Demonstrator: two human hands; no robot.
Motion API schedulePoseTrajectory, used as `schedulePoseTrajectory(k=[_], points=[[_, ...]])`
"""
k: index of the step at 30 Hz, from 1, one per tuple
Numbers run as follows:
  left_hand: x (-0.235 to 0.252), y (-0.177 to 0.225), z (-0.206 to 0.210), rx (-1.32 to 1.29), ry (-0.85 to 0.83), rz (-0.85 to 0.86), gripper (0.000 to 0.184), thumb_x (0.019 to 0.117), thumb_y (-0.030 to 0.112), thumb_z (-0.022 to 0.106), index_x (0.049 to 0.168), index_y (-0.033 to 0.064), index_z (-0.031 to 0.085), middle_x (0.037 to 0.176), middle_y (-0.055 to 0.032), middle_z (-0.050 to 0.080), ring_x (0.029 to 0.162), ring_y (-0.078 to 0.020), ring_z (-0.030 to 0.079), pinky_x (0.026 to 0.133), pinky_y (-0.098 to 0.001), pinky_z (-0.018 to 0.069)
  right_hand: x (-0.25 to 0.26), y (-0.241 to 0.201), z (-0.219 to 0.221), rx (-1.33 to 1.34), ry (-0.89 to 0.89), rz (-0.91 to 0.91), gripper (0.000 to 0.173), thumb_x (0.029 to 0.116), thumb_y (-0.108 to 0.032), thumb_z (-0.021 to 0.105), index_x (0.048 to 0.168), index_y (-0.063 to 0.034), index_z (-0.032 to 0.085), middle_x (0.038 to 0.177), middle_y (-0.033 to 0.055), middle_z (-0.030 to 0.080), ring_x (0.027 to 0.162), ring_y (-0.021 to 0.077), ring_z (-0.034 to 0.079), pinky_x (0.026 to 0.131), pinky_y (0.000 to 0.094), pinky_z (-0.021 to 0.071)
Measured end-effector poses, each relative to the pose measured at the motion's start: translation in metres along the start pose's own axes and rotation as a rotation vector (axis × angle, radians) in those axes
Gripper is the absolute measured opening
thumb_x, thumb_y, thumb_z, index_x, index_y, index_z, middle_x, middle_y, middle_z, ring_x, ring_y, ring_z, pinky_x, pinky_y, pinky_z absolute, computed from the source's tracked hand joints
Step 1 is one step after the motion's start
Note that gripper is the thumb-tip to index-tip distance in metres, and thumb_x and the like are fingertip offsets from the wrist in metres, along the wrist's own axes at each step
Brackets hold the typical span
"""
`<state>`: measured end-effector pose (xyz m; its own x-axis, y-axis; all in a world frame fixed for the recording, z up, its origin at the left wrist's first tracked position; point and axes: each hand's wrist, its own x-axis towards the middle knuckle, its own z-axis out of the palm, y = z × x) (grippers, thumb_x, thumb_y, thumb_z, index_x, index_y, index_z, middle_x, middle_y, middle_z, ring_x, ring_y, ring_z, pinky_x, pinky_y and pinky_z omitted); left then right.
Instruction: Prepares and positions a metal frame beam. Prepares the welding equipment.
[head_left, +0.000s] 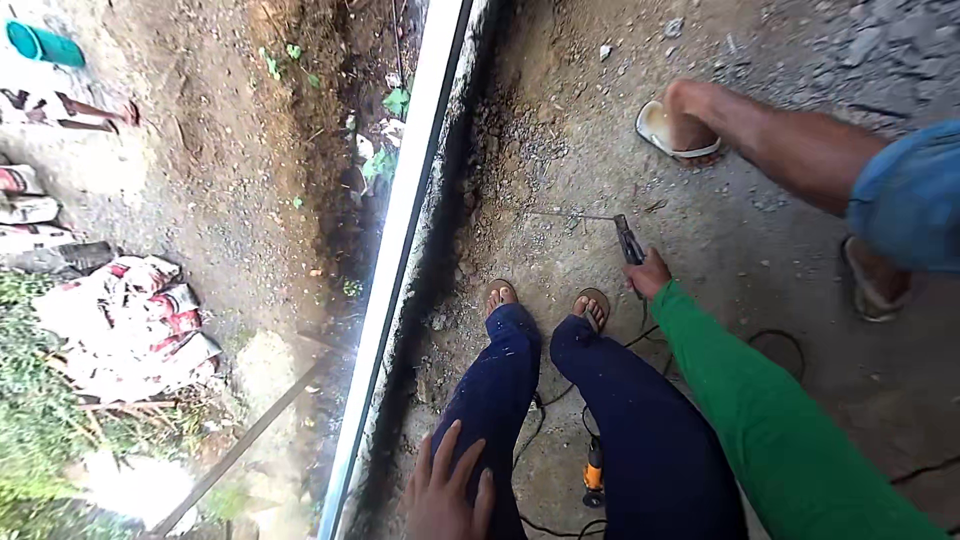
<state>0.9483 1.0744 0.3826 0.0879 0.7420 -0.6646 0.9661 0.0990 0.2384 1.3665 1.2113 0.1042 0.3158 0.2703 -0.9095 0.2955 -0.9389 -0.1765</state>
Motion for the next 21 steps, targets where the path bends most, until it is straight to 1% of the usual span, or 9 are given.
schedulePoseTrajectory(k=[2, 4, 7, 11, 13, 15, 17, 19, 21], points=[[0.005, 0.006, 0.0, -0.074, 0.012, 0.053, 0.039, 0.0958, 0.043, 0.052, 0.116, 0.0245, 0.078, 0.143, -0.005, 0.064, 0.14, -0.0422, 0.05, 0.103, -0.0656, 0.0458, -0.069, -0.001, -0.02, 0.127, -0.093, -0.054, 0.059, 0.1006, -0.012, 0.06, 0.152, -0.0057, 0.032, 0.096, 0.0175, 0.066, 0.065, 0.022, 0.064, 0.062, 0.0388, 0.0572], [0.023, 0.028, -0.014, -0.298, -0.069, 0.114, 0.036, 0.1008, 0.027, 0.052, 0.126, 0.0099, 0.073, 0.137, -0.01, 0.067, 0.136, -0.0341, 0.056, 0.112, -0.0575, 0.045, -0.149, -0.003, -0.048, 0.233, -0.178, -0.112, 0.055, 0.1003, -0.008, 0.059, 0.151, -0.0048, 0.038, 0.095, 0.0147, 0.064, 0.067, 0.0188, 0.064, 0.064, 0.036, 0.0583], [0.052, 0.099, -0.059, -0.925, -0.249, 0.077, 0.056, 0.1074, 0.032, 0.048, 0.151, -0.0039, 0.045, 0.144, -0.0169, 0.06, 0.13, -0.0237, 0.062, 0.112, -0.0431, 0.0508, -0.275, -0.011, -0.091, 0.315, -0.298, -0.211, 0.051, 0.0993, -0.01, 0.059, 0.147, -0.0028, 0.04, 0.097, 0.0124, 0.063, 0.067, 0.019, 0.066, 0.064, 0.0368, 0.0613], [0.038, 0.199, -0.131, -1.656, -0.281, 0.057, 0.078, 0.1037, 0.042, 0.057, 0.163, 0.0084, 0.017, 0.155, -0.0165, 0.05, 0.127, -0.0304, 0.064, 0.106, -0.0485, 0.0544, -0.419, -0.024, -0.136, 0.301, -0.387, -0.37, 0.061, 0.0972, -0.014, 0.061, 0.151, -0.0042, 0.035, 0.097, 0.0085, 0.065, 0.067, 0.0174, 0.066, 0.061, 0.0345, 0.0612], [0.012, 0.23, -0.168, -1.823, -0.266, 0.07, 0.056, 0.1098, 0.035, 0.046, 0.158, 0.0109, 0.032, 0.147, -0.0161, 0.058, 0.122, -0.0313, 0.067, 0.105, -0.0496, 0.0544, -0.47, -0.02, -0.154, 0.331, -0.431, -0.427, 0.065, 0.0973, -0.016, 0.061, 0.155, -0.0046, 0.033, 0.104, 0.0083, 0.066, 0.07, 0.0169, 0.066, 0.061, 0.0334, 0.0604], [-0.014, 0.247, -0.195, -1.831, -0.247, 0.078, 0.04, 0.1125, 0.028, 0.037, 0.142, 0.0044, 0.051, 0.127, -0.0172, 0.069, 0.111, -0.0299, 0.071, 0.101, -0.0488, 0.0564, -0.506, -0.005, -0.168, 0.531, -0.551, -0.505, 0.073, 0.0949, -0.024, 0.059, 0.158, -0.0047, 0.027, 0.117, 0.0105, 0.065, 0.079, 0.0191, 0.068, 0.065, 0.0345, 0.0599], [-0.037, 0.257, -0.219, -1.758, -0.267, 0.123, 0.039, 0.1132, 0.029, 0.035, 0.136, 0.0032, 0.054, 0.122, -0.0173, 0.072, 0.106, -0.0289, 0.073, 0.098, -0.0467, 0.0587, -0.532, 0.006, -0.179, 0.727, -0.656, -0.525, 0.088, 0.0939, -0.055, 0.061, 0.16, -0.008, 0.027, 0.129, 0.0144, 0.064, 0.095, 0.0266, 0.07, 0.075, 0.0417, 0.0614], [-0.056, 0.265, -0.238, -1.708, -0.284, 0.202, 0.038, 0.1131, 0.029, 0.036, 0.135, 0.0037, 0.055, 0.12, -0.0171, 0.073, 0.102, -0.0288, 0.075, 0.096, -0.0456, 0.06, -0.557, 0.006, -0.189, 0.787, -0.627, -0.521, 0.105, 0.0852, -0.081, 0.057, 0.154, -0.0055, 0.035, 0.124, 0.0147, 0.066, 0.099, 0.0299, 0.07, 0.081, 0.0466, 0.0621], [-0.068, 0.274, -0.254, -1.685, -0.29, 0.295, 0.037, 0.1131, 0.028, 0.037, 0.132, 0.0036, 0.057, 0.119, -0.017, 0.073, 0.102, -0.0285, 0.075, 0.095, -0.0449, 0.0604, -0.576, 0.003, -0.196, 0.794, -0.555, -0.523, 0.105, 0.0817, -0.083, 0.058, 0.145, -0.0015, 0.043, 0.114, 0.0147, 0.069, 0.095, 0.0308, 0.072, 0.08, 0.0474, 0.0631]])
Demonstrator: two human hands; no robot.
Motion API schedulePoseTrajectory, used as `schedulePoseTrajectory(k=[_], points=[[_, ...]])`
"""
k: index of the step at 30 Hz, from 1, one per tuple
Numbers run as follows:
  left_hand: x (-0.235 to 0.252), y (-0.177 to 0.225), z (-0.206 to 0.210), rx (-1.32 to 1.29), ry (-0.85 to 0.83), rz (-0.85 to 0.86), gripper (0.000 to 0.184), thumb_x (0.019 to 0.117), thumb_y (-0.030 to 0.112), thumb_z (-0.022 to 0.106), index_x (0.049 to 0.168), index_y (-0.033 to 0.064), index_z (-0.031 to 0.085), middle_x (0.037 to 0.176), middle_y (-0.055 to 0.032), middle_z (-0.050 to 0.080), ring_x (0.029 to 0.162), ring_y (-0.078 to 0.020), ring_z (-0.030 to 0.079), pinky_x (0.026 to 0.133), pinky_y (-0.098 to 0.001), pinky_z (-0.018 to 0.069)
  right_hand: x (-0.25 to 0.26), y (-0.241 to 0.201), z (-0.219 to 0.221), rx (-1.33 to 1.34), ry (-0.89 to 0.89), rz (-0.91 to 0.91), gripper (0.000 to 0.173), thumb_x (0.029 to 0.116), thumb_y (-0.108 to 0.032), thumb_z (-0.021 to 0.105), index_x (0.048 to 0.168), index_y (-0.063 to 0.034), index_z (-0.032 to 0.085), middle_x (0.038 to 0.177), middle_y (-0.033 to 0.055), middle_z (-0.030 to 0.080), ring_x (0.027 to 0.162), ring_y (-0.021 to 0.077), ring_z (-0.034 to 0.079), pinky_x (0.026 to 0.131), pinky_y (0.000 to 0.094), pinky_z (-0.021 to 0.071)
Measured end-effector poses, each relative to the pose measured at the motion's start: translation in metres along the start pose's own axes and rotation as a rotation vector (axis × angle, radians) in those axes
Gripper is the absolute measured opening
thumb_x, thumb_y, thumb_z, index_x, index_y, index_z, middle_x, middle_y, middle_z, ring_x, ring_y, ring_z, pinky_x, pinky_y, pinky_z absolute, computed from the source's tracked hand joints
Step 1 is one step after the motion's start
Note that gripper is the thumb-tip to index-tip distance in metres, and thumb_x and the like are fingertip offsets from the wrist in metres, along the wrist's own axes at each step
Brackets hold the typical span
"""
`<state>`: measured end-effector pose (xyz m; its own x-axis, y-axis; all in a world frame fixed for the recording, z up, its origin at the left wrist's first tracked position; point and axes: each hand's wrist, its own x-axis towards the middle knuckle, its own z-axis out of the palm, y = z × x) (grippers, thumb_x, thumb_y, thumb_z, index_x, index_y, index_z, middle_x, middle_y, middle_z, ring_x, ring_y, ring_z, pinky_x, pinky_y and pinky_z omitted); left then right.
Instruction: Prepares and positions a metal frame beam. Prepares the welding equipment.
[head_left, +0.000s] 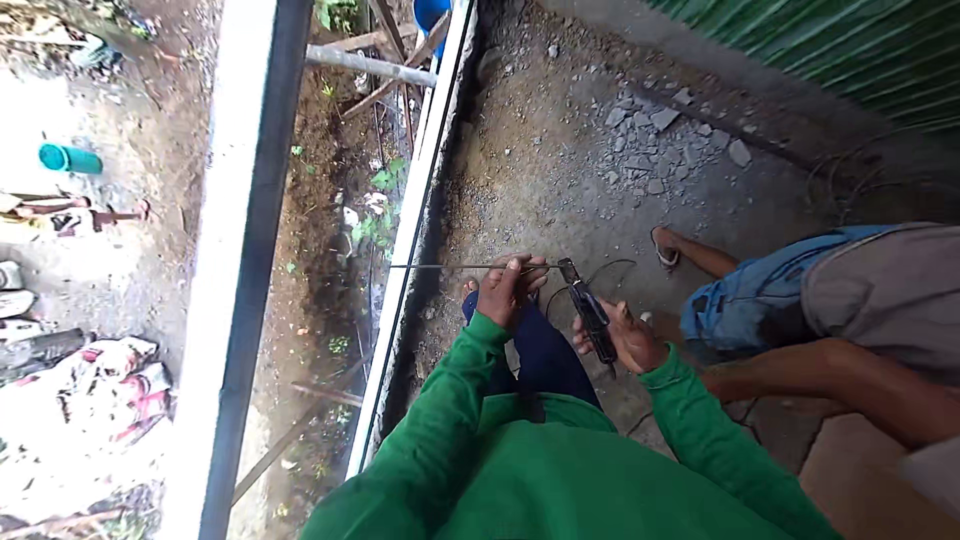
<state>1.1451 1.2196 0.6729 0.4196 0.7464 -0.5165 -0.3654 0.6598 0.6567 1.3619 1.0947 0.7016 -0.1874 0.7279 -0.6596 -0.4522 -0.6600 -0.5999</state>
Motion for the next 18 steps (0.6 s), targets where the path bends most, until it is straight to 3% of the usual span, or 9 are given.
schedulePoseTrajectory(k=[4, 7, 11, 15, 18], points=[[-0.005, 0.026, 0.03, 0.027, -0.105, 0.121, 0.032, 0.1126, 0.02, 0.037, 0.127, 0.0005, 0.058, 0.118, -0.0188, 0.074, 0.103, -0.03, 0.075, 0.096, -0.046, 0.0606, -0.015, -0.023, 0.014, -0.067, 0.043, -0.046, 0.094, 0.0856, -0.073, 0.066, 0.139, 0.0018, 0.046, 0.097, 0.0108, 0.07, 0.084, 0.0261, 0.073, 0.079, 0.0438, 0.0644], [-0.006, 0.039, 0.048, 0.063, -0.156, 0.194, 0.031, 0.1124, 0.02, 0.04, 0.127, 0.0007, 0.06, 0.117, -0.0187, 0.074, 0.102, -0.0304, 0.075, 0.096, -0.0466, 0.061, -0.02, -0.034, 0.019, -0.056, 0.055, -0.132, 0.083, 0.0866, -0.066, 0.07, 0.131, 0.0015, 0.05, 0.084, 0.0055, 0.067, 0.068, 0.0187, 0.068, 0.065, 0.0366, 0.0628], [-0.008, 0.049, 0.068, 0.082, -0.155, 0.225, 0.03, 0.1124, 0.02, 0.04, 0.125, -0.0006, 0.058, 0.115, -0.0194, 0.074, 0.101, -0.0304, 0.076, 0.095, -0.0463, 0.0612, -0.03, -0.043, 0.02, -0.018, 0.033, -0.191, 0.081, 0.0869, -0.066, 0.07, 0.128, 0.0014, 0.052, 0.08, 0.0055, 0.066, 0.061, 0.0182, 0.067, 0.057, 0.0356, 0.0614], [-0.011, 0.059, 0.085, 0.111, -0.126, 0.223, 0.03, 0.1121, 0.025, 0.043, 0.126, 0.0051, 0.061, 0.113, -0.0154, 0.076, 0.097, -0.0268, 0.077, 0.093, -0.0424, 0.0617, -0.036, -0.053, 0.019, 0.061, 0.024, -0.202, 0.083, 0.0847, -0.068, 0.072, 0.127, 0.0016, 0.052, 0.077, 0.0064, 0.066, 0.058, 0.0187, 0.066, 0.055, 0.0359, 0.0607], [-0.005, 0.063, 0.091, 0.123, -0.13, 0.24, 0.031, 0.1121, 0.024, 0.044, 0.127, 0.0032, 0.06, 0.112, -0.0175, 0.075, 0.096, -0.0281, 0.077, 0.092, -0.0431, 0.062, -0.037, -0.064, 0.012, 0.062, 0.023, -0.217, 0.084, 0.0862, -0.068, 0.069, 0.128, 0.002, 0.051, 0.078, 0.0067, 0.066, 0.058, 0.0187, 0.066, 0.055, 0.0355, 0.0607]])
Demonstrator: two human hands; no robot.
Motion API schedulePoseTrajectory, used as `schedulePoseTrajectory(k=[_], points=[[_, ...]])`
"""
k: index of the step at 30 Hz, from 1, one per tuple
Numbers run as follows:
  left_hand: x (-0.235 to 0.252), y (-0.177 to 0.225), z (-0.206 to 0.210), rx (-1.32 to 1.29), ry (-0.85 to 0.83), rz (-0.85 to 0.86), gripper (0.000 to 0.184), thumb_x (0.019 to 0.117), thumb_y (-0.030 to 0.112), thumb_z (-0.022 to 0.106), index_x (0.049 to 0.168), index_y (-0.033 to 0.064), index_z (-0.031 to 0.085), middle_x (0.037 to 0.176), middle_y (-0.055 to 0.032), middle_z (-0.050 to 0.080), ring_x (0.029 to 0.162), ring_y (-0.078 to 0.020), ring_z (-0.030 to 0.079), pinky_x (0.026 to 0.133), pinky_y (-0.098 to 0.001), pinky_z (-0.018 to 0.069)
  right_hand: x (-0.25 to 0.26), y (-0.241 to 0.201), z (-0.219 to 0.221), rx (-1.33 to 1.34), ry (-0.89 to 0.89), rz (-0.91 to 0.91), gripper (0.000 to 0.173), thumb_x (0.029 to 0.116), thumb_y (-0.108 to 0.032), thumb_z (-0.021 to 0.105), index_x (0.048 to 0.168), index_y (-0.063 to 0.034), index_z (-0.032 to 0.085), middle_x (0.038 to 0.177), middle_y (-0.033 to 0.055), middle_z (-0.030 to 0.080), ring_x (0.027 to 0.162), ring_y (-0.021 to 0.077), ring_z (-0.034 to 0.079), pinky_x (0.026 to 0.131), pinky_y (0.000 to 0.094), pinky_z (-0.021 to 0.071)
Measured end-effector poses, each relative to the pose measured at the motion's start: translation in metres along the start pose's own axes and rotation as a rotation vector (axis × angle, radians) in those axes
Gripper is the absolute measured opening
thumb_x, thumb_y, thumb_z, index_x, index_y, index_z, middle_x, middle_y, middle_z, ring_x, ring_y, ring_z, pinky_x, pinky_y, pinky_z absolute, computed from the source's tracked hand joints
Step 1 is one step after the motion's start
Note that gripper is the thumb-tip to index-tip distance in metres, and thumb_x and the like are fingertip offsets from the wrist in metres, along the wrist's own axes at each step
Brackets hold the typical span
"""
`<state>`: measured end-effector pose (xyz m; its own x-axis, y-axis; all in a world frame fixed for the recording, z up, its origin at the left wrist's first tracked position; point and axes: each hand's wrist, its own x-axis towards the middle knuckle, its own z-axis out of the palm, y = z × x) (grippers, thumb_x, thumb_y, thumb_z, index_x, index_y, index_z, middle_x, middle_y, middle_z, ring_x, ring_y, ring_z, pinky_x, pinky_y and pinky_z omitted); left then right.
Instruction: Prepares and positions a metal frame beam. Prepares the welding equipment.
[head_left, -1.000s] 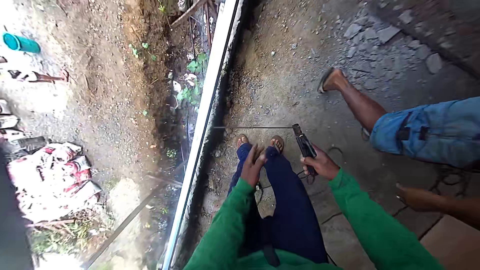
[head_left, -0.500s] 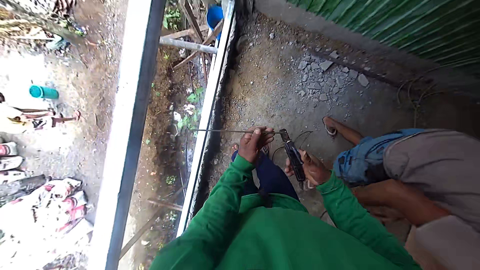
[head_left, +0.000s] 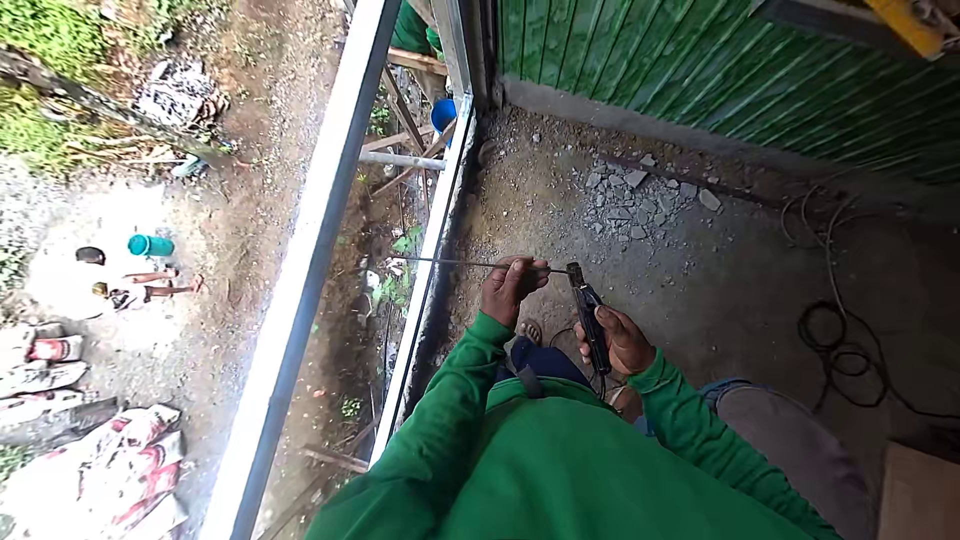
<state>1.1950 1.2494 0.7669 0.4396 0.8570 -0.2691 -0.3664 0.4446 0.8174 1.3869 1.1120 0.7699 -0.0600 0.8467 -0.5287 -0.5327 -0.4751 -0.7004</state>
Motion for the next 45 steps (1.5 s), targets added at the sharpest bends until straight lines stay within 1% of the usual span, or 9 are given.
schedulePoseTrajectory(k=[5, 14, 18, 21, 26, 32, 37, 42, 45], points=[[0.016, 0.008, 0.016, 0.0, -0.002, 0.026, 0.027, 0.1122, 0.017, 0.041, 0.123, -0.0005, 0.058, 0.111, -0.019, 0.075, 0.097, -0.0293, 0.077, 0.093, -0.0448, 0.0621, 0.002, -0.017, -0.011, -0.027, -0.022, 0.008, 0.085, 0.0855, -0.068, 0.07, 0.129, 0.0014, 0.05, 0.078, 0.0063, 0.066, 0.058, 0.018, 0.066, 0.055, 0.0349, 0.0606], [0.037, 0.012, 0.039, 0.103, -0.005, 0.075, 0.026, 0.1119, 0.017, 0.043, 0.118, -0.0013, 0.06, 0.107, -0.0181, 0.076, 0.092, -0.0284, 0.078, 0.09, -0.0436, 0.0634, 0.009, -0.037, -0.029, -0.048, -0.051, -0.014, 0.082, 0.0869, -0.067, 0.069, 0.129, 0.0014, 0.05, 0.078, 0.0063, 0.065, 0.057, 0.0182, 0.065, 0.054, 0.035, 0.0602], [0.045, 0.011, 0.043, 0.112, 0.001, 0.09, 0.028, 0.112, 0.018, 0.043, 0.119, -0.0024, 0.06, 0.107, -0.0189, 0.077, 0.092, -0.03, 0.078, 0.089, -0.045, 0.0637, 0.013, -0.046, -0.031, -0.072, -0.05, -0.016, 0.081, 0.0877, -0.068, 0.068, 0.128, 0.0008, 0.052, 0.077, 0.0063, 0.065, 0.057, 0.0184, 0.065, 0.054, 0.0353, 0.0602], [0.054, 0.015, 0.045, 0.124, 0.018, 0.1, 0.027, 0.1119, 0.019, 0.043, 0.117, -0.0019, 0.061, 0.105, -0.0178, 0.077, 0.089, -0.0286, 0.078, 0.086, -0.0436, 0.0647, 0.019, -0.053, -0.03, -0.08, -0.053, -0.024, 0.082, 0.0878, -0.067, 0.068, 0.129, 0.0012, 0.051, 0.079, 0.0064, 0.066, 0.058, 0.0183, 0.065, 0.055, 0.0349, 0.0603], [0.077, 0.022, 0.046, 0.153, 0.017, 0.106, 0.025, 0.111, 0.016, 0.046, 0.115, -0.0039, 0.06, 0.102, -0.0186, 0.077, 0.086, -0.0292, 0.078, 0.084, -0.0442, 0.0653, 0.034, -0.062, -0.027, -0.077, -0.022, -0.037, 0.081, 0.0891, -0.065, 0.067, 0.13, 0.0022, 0.05, 0.08, 0.0072, 0.066, 0.058, 0.0187, 0.066, 0.054, 0.0349, 0.0605], [0.123, 0.034, 0.041, 0.177, -0.005, 0.076, 0.025, 0.1112, 0.017, 0.046, 0.112, -0.0035, 0.06, 0.1, -0.0176, 0.077, 0.085, -0.0278, 0.078, 0.083, -0.0434, 0.0656, 0.069, -0.083, -0.024, -0.067, 0.006, -0.017, 0.084, 0.088, -0.067, 0.067, 0.132, 0.0015, 0.048, 0.08, 0.0074, 0.066, 0.059, 0.0186, 0.066, 0.054, 0.0346, 0.0606], [0.181, 0.06, 0.031, 0.167, 0.001, -0.005, 0.028, 0.1119, 0.021, 0.045, 0.107, -0.0017, 0.059, 0.094, -0.0149, 0.077, 0.078, -0.0239, 0.077, 0.076, -0.0398, 0.0655, 0.108, -0.114, -0.02, -0.071, -0.061, 0.102, 0.088, 0.089, -0.073, 0.06, 0.138, -0.001, 0.047, 0.085, 0.0073, 0.067, 0.063, 0.0184, 0.067, 0.058, 0.0345, 0.0607], [0.231, 0.079, 0.022, 0.076, -0.018, -0.046, 0.026, 0.1122, 0.022, 0.043, 0.106, 0.001, 0.056, 0.096, -0.0155, 0.077, 0.08, -0.0254, 0.077, 0.078, -0.0413, 0.0653, 0.147, -0.139, -0.006, -0.014, -0.021, 0.095, 0.085, 0.0915, -0.071, 0.056, 0.139, -0.002, 0.045, 0.084, 0.0067, 0.066, 0.06, 0.017, 0.065, 0.055, 0.0325, 0.0597], [0.255, 0.088, 0.017, 0.047, -0.069, -0.045, 0.023, 0.1122, 0.021, 0.043, 0.111, 0.0019, 0.055, 0.101, -0.016, 0.076, 0.085, -0.0264, 0.077, 0.082, -0.0426, 0.0644, 0.169, -0.152, -0.004, -0.01, -0.009, 0.076, 0.086, 0.0919, -0.072, 0.055, 0.139, -0.0007, 0.046, 0.083, 0.0065, 0.066, 0.06, 0.0168, 0.065, 0.054, 0.032, 0.059]])
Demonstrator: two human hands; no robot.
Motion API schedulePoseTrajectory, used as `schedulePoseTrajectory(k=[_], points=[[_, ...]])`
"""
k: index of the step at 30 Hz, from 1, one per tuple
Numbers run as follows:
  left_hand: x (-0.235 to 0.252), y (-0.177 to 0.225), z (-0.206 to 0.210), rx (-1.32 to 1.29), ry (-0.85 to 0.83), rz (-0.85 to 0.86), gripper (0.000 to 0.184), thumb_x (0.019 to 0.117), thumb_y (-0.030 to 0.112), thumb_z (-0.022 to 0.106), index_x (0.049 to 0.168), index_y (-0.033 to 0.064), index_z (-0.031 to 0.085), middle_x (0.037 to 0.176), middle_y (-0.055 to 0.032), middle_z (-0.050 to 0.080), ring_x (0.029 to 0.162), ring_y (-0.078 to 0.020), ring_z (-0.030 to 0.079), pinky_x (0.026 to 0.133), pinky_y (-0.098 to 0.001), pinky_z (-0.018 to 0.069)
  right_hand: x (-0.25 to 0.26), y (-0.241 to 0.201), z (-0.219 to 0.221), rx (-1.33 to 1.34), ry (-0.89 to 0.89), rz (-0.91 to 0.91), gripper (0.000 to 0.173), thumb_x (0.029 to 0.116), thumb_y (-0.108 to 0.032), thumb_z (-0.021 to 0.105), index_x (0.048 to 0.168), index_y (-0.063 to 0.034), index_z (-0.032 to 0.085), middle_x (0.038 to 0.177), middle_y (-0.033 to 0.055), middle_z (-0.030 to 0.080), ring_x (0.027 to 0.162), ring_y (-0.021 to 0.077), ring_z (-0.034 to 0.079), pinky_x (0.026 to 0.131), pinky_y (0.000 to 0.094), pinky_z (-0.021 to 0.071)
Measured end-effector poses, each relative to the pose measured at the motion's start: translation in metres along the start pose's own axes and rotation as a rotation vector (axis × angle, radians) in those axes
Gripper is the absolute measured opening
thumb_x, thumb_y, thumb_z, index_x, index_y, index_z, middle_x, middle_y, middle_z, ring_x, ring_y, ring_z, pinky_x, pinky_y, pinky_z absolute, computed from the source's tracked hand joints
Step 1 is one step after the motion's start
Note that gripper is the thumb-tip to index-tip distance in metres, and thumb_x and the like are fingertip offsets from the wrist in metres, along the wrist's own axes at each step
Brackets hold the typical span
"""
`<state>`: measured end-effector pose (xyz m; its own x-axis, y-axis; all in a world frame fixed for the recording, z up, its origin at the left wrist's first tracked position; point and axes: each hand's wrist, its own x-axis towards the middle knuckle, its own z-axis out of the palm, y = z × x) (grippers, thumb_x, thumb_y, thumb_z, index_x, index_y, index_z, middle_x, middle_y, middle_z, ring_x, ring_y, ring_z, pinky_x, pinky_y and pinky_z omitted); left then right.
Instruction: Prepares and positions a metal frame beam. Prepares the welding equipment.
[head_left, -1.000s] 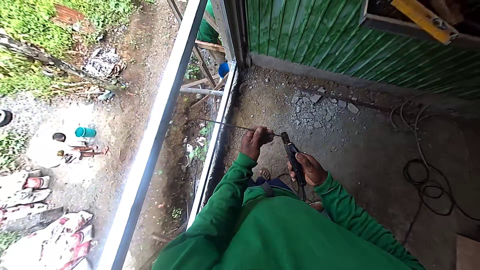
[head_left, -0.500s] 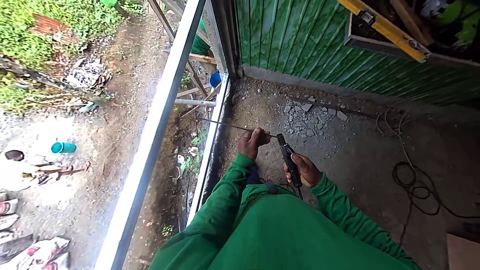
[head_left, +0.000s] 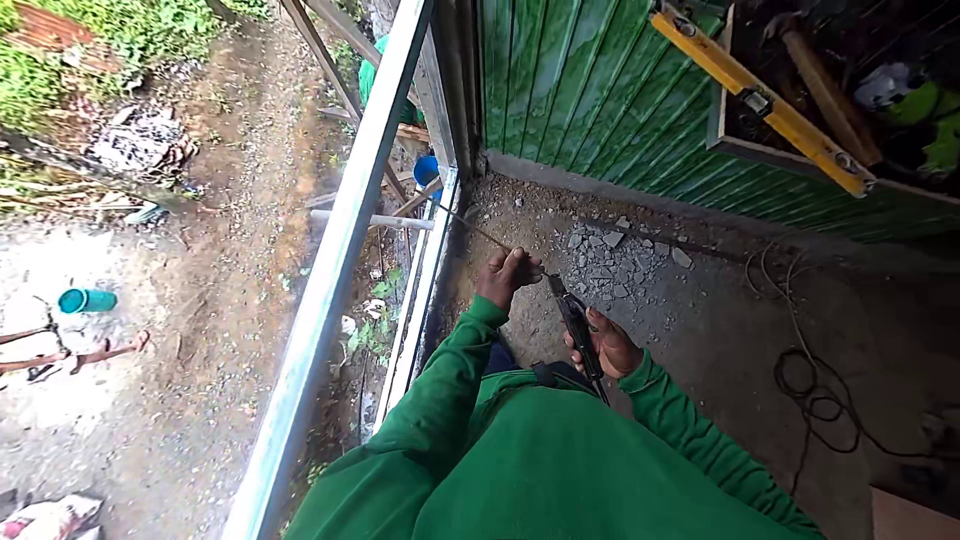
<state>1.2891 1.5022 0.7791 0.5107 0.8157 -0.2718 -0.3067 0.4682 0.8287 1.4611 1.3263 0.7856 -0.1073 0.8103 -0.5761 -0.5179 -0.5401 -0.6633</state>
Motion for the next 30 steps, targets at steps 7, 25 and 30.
schedulePoseTrajectory(k=[7, 25, 30], points=[[0.037, 0.019, 0.007, -0.03, -0.024, -0.005, 0.02, 0.1107, 0.014, 0.046, 0.118, -0.0007, 0.057, 0.1, -0.0165, 0.075, 0.086, -0.028, 0.077, 0.084, -0.0447, 0.0646, 0.022, -0.033, -0.02, -0.055, -0.071, -0.03, 0.099, 0.0842, -0.082, 0.057, 0.142, -0.0019, 0.045, 0.087, 0.0047, 0.066, 0.062, 0.0143, 0.064, 0.055, 0.03, 0.0579], [0.073, 0.005, 0.107, -0.077, 0.354, 0.323, 0.019, 0.11, 0.014, 0.048, 0.116, -0.001, 0.058, 0.102, -0.0177, 0.077, 0.09, -0.0298, 0.078, 0.088, -0.0464, 0.0639, 0.055, -0.149, -0.096, -0.07, -0.271, 0.053, 0.085, 0.0905, -0.074, 0.058, 0.138, -0.0034, 0.049, 0.084, 0.0065, 0.066, 0.059, 0.0148, 0.063, 0.054, 0.0294, 0.0571], [0.069, 0.006, 0.112, -0.094, 0.437, 0.409, 0.018, 0.1104, 0.014, 0.047, 0.115, 0.0, 0.057, 0.099, -0.0182, 0.077, 0.089, -0.0313, 0.078, 0.086, -0.0474, 0.0644, 0.061, -0.163, -0.108, -0.114, -0.319, 0.073, 0.085, 0.0896, -0.073, 0.059, 0.139, -0.005, 0.05, 0.087, 0.0062, 0.067, 0.061, 0.0141, 0.063, 0.055, 0.0289, 0.0572]])
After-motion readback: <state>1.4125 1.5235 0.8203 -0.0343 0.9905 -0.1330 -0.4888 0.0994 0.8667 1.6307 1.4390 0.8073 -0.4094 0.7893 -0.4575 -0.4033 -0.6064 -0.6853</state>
